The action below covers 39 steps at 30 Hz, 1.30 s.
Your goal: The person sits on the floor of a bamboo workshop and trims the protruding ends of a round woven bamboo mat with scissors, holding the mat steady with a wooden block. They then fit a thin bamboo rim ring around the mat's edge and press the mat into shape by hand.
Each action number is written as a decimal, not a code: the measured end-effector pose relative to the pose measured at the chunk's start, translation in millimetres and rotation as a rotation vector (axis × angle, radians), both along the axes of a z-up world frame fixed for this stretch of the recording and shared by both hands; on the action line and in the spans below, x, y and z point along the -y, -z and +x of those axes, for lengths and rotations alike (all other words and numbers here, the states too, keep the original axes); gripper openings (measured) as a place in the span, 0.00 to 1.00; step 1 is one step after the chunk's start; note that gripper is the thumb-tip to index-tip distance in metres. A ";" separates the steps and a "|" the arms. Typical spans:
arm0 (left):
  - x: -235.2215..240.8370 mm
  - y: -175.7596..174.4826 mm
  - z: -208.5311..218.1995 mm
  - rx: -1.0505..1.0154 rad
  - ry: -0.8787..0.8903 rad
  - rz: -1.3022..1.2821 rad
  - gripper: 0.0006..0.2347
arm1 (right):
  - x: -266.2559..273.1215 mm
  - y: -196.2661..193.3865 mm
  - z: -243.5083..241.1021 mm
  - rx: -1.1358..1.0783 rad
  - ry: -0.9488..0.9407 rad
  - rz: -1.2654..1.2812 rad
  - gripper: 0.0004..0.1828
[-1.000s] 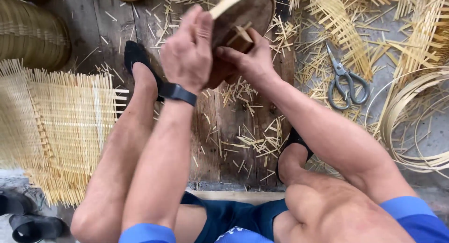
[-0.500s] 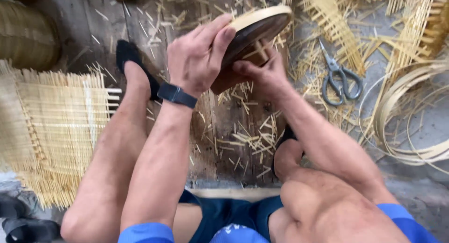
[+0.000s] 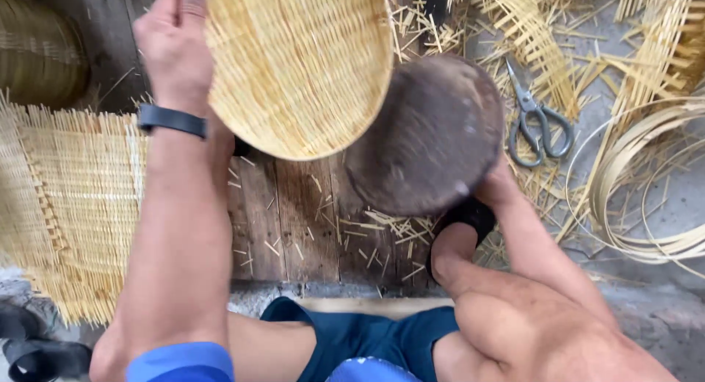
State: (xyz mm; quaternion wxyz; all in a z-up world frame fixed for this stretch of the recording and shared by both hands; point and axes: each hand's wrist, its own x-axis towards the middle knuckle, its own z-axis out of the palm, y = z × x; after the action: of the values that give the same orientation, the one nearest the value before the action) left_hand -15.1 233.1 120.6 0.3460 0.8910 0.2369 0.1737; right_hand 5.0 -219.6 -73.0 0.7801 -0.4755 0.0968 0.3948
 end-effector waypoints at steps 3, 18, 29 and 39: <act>-13.2 -9.0 0.9 -0.113 -0.107 -0.236 0.21 | -13.3 -12.6 1.3 0.060 -0.038 -0.083 0.24; 83.4 127.7 57.8 0.000 0.085 -0.049 0.24 | 13.1 -25.0 -65.4 0.853 -0.228 -0.824 0.16; 304.2 135.8 -51.6 -0.137 0.439 0.448 0.21 | 15.9 -8.8 -77.4 1.074 -0.137 -0.960 0.02; 48.4 -11.8 41.9 0.222 0.987 1.073 0.07 | 10.8 6.3 -75.1 1.045 -0.120 -0.951 0.07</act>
State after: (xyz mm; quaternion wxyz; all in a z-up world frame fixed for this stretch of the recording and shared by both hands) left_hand 26.8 184.7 132.4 -0.0778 0.9177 -0.3459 0.1791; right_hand -70.1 -230.4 -79.3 0.4090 -0.8964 -0.1547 0.0722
